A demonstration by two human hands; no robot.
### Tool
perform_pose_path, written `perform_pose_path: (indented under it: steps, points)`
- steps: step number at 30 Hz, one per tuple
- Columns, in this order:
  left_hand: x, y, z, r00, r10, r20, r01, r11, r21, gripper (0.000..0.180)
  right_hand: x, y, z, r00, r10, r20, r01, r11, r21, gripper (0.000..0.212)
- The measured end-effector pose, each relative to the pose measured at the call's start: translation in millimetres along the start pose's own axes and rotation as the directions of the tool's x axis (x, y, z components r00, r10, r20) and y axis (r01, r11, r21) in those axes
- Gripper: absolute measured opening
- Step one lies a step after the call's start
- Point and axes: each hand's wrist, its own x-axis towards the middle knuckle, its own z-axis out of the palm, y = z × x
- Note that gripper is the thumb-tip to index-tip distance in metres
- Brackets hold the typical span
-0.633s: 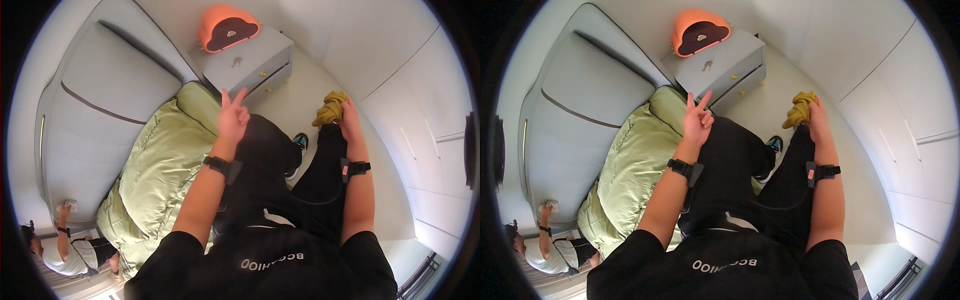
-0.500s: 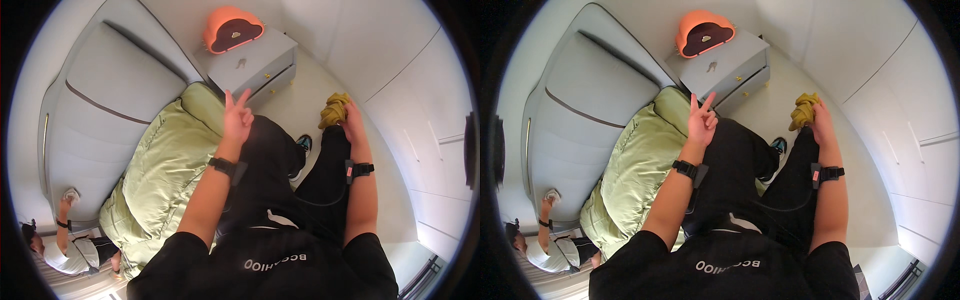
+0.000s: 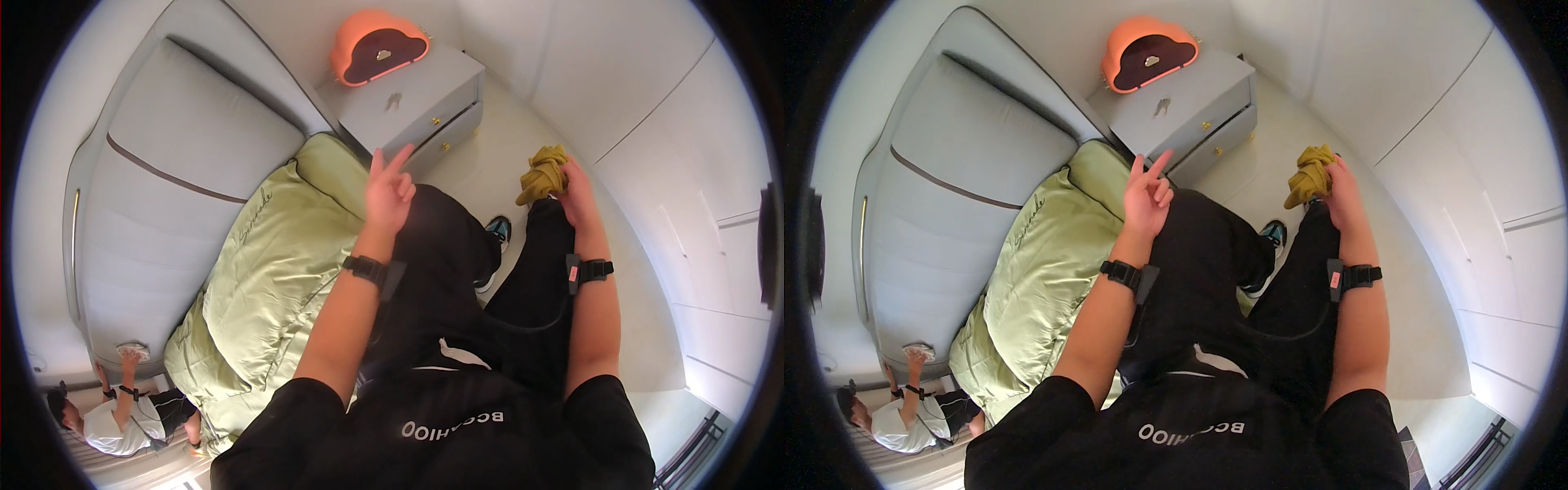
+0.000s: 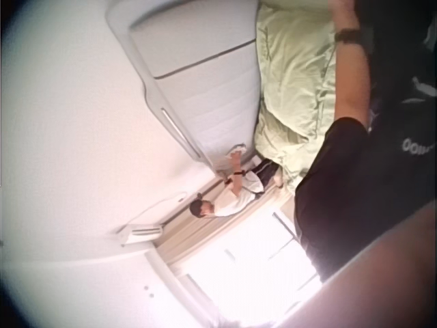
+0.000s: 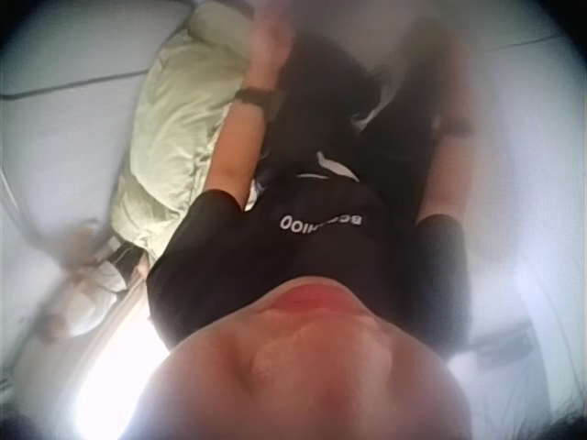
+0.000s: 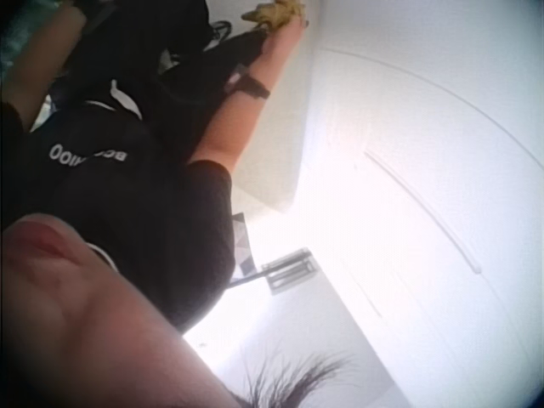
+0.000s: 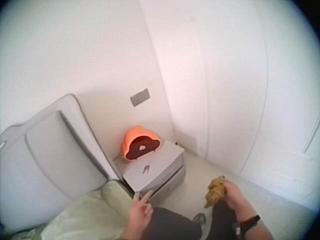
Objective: The person wipes the inside of a drawer and the headboard of a bed with a cloth before opening a closet and wiping the shelves and the inside of the door.
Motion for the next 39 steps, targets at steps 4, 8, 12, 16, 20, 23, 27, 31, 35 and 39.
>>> perform_pose_path:
  steps: [4, 8, 12, 16, 20, 23, 27, 31, 35, 39]
  points:
    - [2, -4, 10, 0.999, -0.01, 0.041, 0.004, 0.991, 0.133, 0.087, 6, 2, -9, 0.996, -0.062, -0.059, 0.063, 0.998, 0.009, 0.034]
    - [1, -5, 8, 0.998, -0.002, 0.056, -0.008, 0.984, 0.177, 0.083, 7, 6, -5, 0.995, -0.058, -0.081, 0.059, 0.998, 0.014, 0.032]
    - [4, -6, 6, 0.999, 0.019, 0.028, -0.024, 0.981, 0.191, 0.082, 10, 9, -2, 0.996, -0.069, -0.055, 0.066, 0.996, -0.063, 0.032]
    - [4, -8, 9, 1.0, 0.006, 0.026, -0.011, 0.981, 0.196, 0.083, 12, 9, -5, 0.998, -0.048, -0.044, 0.046, 0.998, -0.043, 0.033]
    - [4, -7, 8, 1.0, 0.001, 0.024, -0.005, 0.985, 0.175, 0.085, 9, 7, -4, 0.997, -0.052, -0.048, 0.05, 0.998, -0.048, 0.033]
    - [5, -6, 7, 1.0, 0.002, 0.031, -0.008, 0.979, 0.203, 0.084, 10, 8, -2, 0.997, -0.055, -0.047, 0.053, 0.998, -0.031, 0.034]
    - [3, -11, 12, 0.999, 0.005, 0.035, -0.011, 0.984, 0.176, 0.084, 14, 10, -15, 0.997, -0.05, -0.064, 0.047, 0.998, -0.05, 0.034]
    - [7, -9, 8, 0.999, 0.018, 0.042, -0.026, 0.981, 0.192, 0.084, 14, 9, -10, 0.999, -0.051, -0.004, 0.051, 0.998, -0.048, 0.036]
    - [7, -10, 9, 1.0, 0.007, 0.026, -0.012, 0.982, 0.187, 0.084, 15, 9, -10, 0.998, -0.041, -0.055, 0.039, 0.999, -0.034, 0.035]
    - [7, -10, 9, 1.0, 0.0, 0.02, -0.004, 0.983, 0.184, 0.084, 15, 10, -10, 0.998, -0.034, -0.055, 0.031, 0.998, -0.049, 0.036]
